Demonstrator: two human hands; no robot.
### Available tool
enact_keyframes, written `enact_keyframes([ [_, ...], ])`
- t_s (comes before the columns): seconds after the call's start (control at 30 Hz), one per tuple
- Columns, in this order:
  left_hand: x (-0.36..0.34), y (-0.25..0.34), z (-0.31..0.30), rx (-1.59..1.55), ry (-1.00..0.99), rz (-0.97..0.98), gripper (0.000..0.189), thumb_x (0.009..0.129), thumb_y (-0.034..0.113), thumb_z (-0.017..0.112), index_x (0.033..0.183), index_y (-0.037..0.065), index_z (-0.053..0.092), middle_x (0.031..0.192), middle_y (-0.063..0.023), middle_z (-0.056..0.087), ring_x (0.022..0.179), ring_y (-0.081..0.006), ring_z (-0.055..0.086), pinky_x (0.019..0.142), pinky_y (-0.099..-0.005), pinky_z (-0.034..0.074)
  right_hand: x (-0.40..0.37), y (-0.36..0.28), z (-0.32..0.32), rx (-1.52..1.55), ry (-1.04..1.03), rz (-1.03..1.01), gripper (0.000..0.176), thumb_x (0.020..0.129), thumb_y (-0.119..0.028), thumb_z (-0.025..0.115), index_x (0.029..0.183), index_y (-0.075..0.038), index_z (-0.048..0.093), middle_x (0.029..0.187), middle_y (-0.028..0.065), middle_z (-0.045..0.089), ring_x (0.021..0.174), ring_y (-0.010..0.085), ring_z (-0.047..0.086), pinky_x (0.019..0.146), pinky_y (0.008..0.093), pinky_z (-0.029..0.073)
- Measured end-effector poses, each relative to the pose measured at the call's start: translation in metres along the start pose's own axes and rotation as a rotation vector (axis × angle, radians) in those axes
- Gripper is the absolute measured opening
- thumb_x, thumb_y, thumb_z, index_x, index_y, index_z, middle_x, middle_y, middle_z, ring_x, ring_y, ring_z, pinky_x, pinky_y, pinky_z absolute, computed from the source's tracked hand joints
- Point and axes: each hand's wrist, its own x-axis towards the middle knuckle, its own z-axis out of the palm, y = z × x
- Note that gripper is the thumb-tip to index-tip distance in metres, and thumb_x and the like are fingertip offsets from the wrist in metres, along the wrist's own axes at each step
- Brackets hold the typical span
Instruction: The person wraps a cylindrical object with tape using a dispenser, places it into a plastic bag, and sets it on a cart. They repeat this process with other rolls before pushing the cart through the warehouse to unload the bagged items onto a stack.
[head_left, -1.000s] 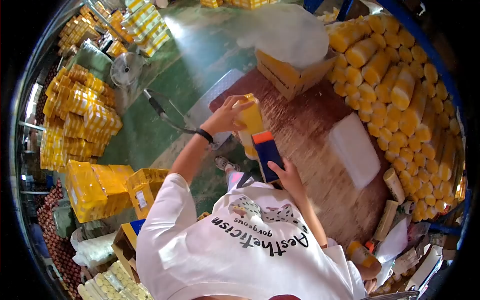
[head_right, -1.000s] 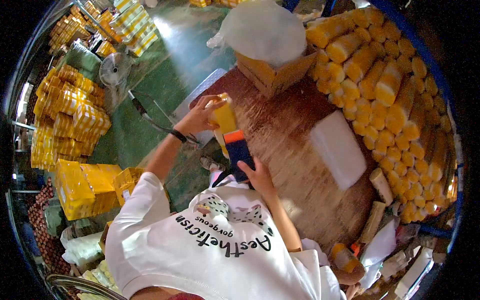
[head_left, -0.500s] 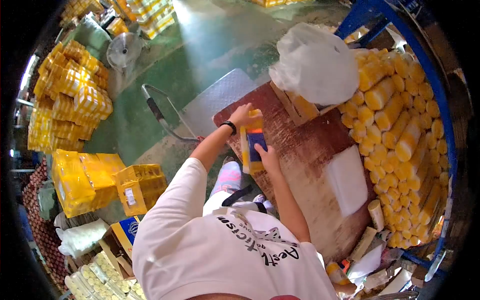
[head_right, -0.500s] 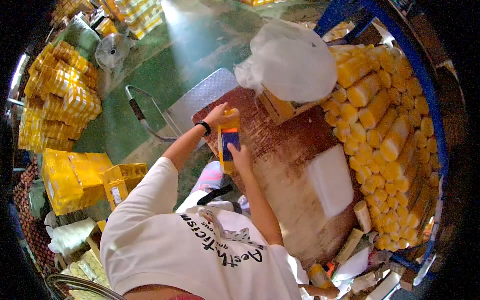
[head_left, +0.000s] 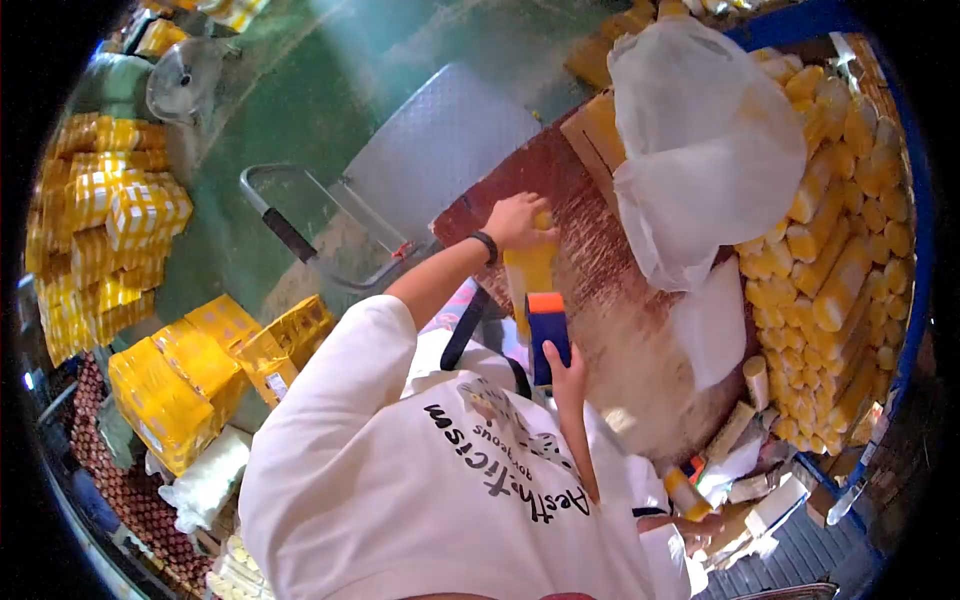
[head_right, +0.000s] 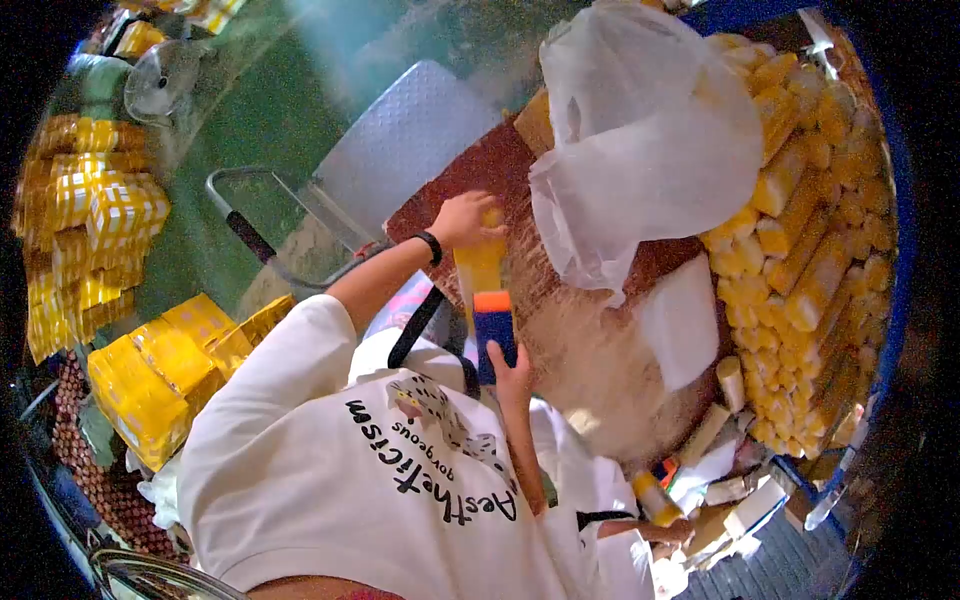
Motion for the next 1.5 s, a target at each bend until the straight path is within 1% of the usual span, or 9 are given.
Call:
enact_keyframes([
  [0.17,0.009,0.014,-0.027,-0.017,-0.273,-0.093,0.065,0.073,0.054,0.061,0.115,0.004,0.057,0.119,-0.0171,0.055,0.111,-0.0329,0.052,0.09,-0.0431,0.045,-0.039,0.042,-0.01,-0.03,0.064,0.017,0.039,0.079,-0.035,0.07,0.091,0.0,0.06,0.074,0.0096,0.063,0.066,0.0163,0.057,0.063,0.0324,0.046],
  [0.6,0.005,0.005,-0.006,0.047,-0.097,0.048,0.062,0.074,0.049,0.062,0.116,0.003,0.054,0.122,-0.0172,0.053,0.116,-0.0317,0.048,0.095,-0.0407,0.041,-0.066,0.156,-0.036,-0.237,0.085,0.054,0.036,0.077,-0.033,0.071,0.083,-0.001,0.058,0.064,0.0128,0.058,0.058,0.0262,0.054,0.057,0.0359,0.043],
  [0.67,0.006,0.008,-0.007,0.146,0.08,0.235,0.062,0.071,0.04,0.066,0.117,0.002,0.051,0.121,-0.016,0.052,0.116,-0.0311,0.046,0.098,-0.0408,0.038,-0.046,0.155,-0.026,-0.334,0.096,0.028,0.04,0.077,-0.039,0.07,0.084,-0.001,0.059,0.067,0.0142,0.06,0.062,0.031,0.056,0.059,0.0381,0.044],
  [0.83,-0.033,0.053,-0.019,0.069,-0.381,0.976,0.048,0.079,0.025,0.056,0.124,0.012,0.047,0.116,-0.0105,0.054,0.114,-0.0296,0.049,0.099,-0.0464,0.036,-0.024,0.126,-0.014,-0.333,0.119,-0.038,0.045,0.075,-0.044,0.069,0.083,-0.001,0.06,0.071,0.0174,0.062,0.066,0.0338,0.059,0.062,0.0399,0.045],
  [0.9,-0.07,0.072,-0.01,0.534,-0.506,1.264,0.051,0.079,0.028,0.056,0.127,0.015,0.045,0.118,-0.0085,0.053,0.116,-0.0277,0.047,0.098,-0.0494,0.035,-0.016,0.155,-0.014,-0.302,0.186,-0.126,0.044,0.075,-0.04,0.072,0.075,0.002,0.059,0.069,0.0188,0.061,0.06,0.0304,0.057,0.058,0.0374,0.044],
  [1.0,-0.091,0.067,0.04,0.697,-0.313,1.37,0.054,0.079,0.031,0.056,0.129,0.018,0.043,0.121,-0.0079,0.05,0.118,-0.0273,0.045,0.097,-0.0502,0.035,-0.016,0.135,-0.024,-0.366,0.14,-0.013,0.05,0.073,-0.047,0.071,0.076,0.001,0.06,0.065,0.0178,0.06,0.06,0.0292,0.059,0.057,0.0393,0.044],
  [1.2,-0.062,0.119,-0.003,0.431,-0.659,1.157,0.08,0.063,0.032,0.072,0.132,0.012,0.038,0.116,-0.0135,0.051,0.113,-0.032,0.047,0.096,-0.0468,0.037,-0.028,0.093,-0.088,-0.283,0.106,-0.107,0.044,0.073,-0.041,0.073,0.079,0.001,0.062,0.063,0.0121,0.06,0.056,0.0172,0.056,0.054,0.0324,0.044],
  [1.33,-0.063,0.173,-0.092,0.093,-0.53,0.698,0.103,0.048,0.032,0.084,0.134,0.006,0.032,0.122,-0.0157,0.05,0.114,-0.0332,0.048,0.095,-0.0434,0.04,-0.054,0.018,-0.144,-0.077,-0.054,-0.193,0.045,0.073,-0.038,0.073,0.095,0.0,0.066,0.074,0.0088,0.066,0.067,0.0113,0.06,0.062,0.0303,0.048],
  [1.5,-0.071,0.145,-0.115,-0.242,-0.494,0.422,0.096,0.057,0.033,0.084,0.134,0.007,0.033,0.128,-0.0168,0.046,0.118,-0.0343,0.045,0.101,-0.04,0.036,-0.024,-0.039,-0.132,-0.091,-0.161,-0.299,0.045,0.073,-0.039,0.073,0.091,0.001,0.066,0.069,0.0058,0.064,0.062,0.01,0.057,0.059,0.028,0.047],
])
